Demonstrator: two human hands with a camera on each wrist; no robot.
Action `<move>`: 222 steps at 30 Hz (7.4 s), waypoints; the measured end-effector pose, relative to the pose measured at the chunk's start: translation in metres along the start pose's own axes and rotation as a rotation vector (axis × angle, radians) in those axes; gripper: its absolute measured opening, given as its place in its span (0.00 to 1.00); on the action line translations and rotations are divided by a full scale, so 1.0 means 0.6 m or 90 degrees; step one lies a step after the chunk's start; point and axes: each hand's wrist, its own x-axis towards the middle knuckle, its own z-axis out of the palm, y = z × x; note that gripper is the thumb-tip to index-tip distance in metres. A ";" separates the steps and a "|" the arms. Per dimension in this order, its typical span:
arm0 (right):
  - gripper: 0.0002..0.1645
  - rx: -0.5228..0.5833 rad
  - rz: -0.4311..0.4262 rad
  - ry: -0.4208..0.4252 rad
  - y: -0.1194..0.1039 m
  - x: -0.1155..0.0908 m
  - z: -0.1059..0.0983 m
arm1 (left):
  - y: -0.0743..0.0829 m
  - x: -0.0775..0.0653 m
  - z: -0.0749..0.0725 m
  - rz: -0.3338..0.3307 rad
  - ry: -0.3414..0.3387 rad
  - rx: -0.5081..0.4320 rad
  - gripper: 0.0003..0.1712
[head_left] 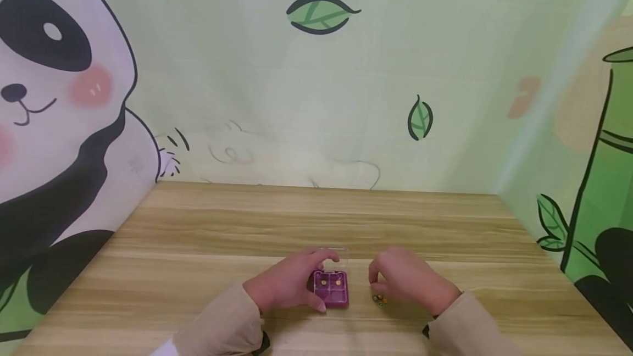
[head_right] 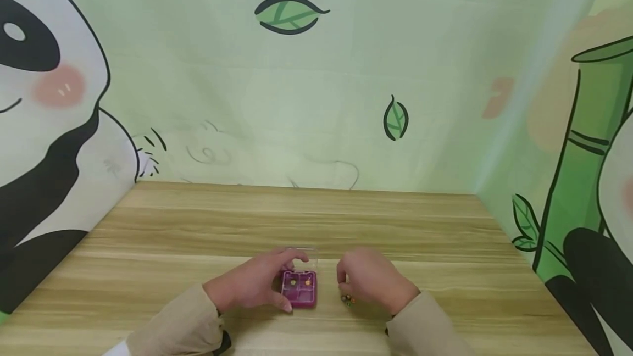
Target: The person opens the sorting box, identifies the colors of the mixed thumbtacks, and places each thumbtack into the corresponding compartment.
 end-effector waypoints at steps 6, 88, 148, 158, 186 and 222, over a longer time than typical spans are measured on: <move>0.06 0.029 -0.001 -0.020 0.007 -0.008 0.006 | 0.000 0.001 -0.002 -0.004 -0.005 -0.012 0.49; 0.10 0.985 -0.144 -0.166 -0.028 0.002 0.042 | -0.002 -0.001 0.000 0.024 0.006 0.005 0.48; 0.12 1.272 -0.455 -0.253 -0.088 0.015 0.063 | -0.004 -0.001 0.002 0.045 0.027 0.008 0.48; 0.16 1.284 -0.428 -0.241 -0.090 0.014 0.065 | -0.006 -0.001 0.001 0.053 0.022 0.008 0.48; 0.08 0.493 0.062 0.129 -0.082 0.034 0.051 | -0.002 0.000 0.000 0.039 0.011 0.034 0.49; 0.12 0.053 -0.067 0.108 -0.117 0.062 0.053 | -0.008 0.000 0.000 0.089 0.026 0.019 0.48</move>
